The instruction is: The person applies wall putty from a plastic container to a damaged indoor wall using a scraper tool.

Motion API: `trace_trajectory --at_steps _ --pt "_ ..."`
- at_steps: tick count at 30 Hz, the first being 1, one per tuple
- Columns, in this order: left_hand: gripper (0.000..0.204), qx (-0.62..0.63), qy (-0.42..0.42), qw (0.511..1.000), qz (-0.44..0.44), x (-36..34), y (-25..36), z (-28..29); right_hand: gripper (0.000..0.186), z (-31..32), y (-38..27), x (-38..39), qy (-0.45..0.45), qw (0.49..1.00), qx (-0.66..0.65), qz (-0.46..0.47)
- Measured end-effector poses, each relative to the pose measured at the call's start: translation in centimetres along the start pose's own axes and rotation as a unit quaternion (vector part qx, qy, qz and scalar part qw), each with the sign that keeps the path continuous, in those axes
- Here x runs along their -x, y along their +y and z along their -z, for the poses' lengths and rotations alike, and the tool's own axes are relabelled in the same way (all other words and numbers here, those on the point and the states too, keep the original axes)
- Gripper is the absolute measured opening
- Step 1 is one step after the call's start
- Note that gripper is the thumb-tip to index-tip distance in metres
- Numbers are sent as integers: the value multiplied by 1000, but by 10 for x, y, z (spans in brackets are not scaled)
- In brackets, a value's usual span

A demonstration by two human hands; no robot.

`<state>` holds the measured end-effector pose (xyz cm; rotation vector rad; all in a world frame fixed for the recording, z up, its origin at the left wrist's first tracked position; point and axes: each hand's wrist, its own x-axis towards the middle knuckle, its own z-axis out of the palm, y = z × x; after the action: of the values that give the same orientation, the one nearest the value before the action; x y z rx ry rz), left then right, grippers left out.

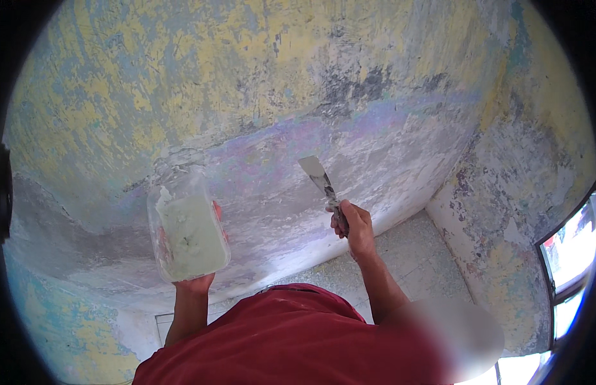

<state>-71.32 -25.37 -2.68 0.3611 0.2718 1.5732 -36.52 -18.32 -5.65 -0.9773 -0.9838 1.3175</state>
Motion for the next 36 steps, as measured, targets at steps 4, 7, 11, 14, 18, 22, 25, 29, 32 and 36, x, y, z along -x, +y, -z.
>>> trace_trajectory --at_steps 4,7,11,14,18,22,25,29,32,36 --pt "74 96 -63 993 19 2 -3 -29 36 -7 9 -11 29 993 14 113" --pt "74 76 -45 996 9 0 0 -16 32 -1 16 -30 42 980 62 185" --pt "73 46 -62 997 5 -3 -4 -34 29 7 13 -65 84 954 141 252" --pt "72 51 -104 993 25 -8 -13 -55 30 15 3 -98 97 936 172 292" --pt "70 0 -166 986 3 -20 -14 -28 35 13 -25 -142 86 879 333 329" --pt "70 39 -80 996 8 -26 -14 -26 45 7 -39 -151 86 818 486 296" --pt "71 33 -95 995 6 -28 -15 -26 44 7 -41 -149 97 795 534 269" --pt "72 100 -44 994 13 -24 -21 -52 47 19 -32 -151 82 801 544 235" --pt "73 100 -67 993 5 -23 -26 -47 48 34 -17 -154 101 790 544 265" --pt "76 103 -60 993 11 -19 -27 -41 49 74 3 -123 100 794 570 187"
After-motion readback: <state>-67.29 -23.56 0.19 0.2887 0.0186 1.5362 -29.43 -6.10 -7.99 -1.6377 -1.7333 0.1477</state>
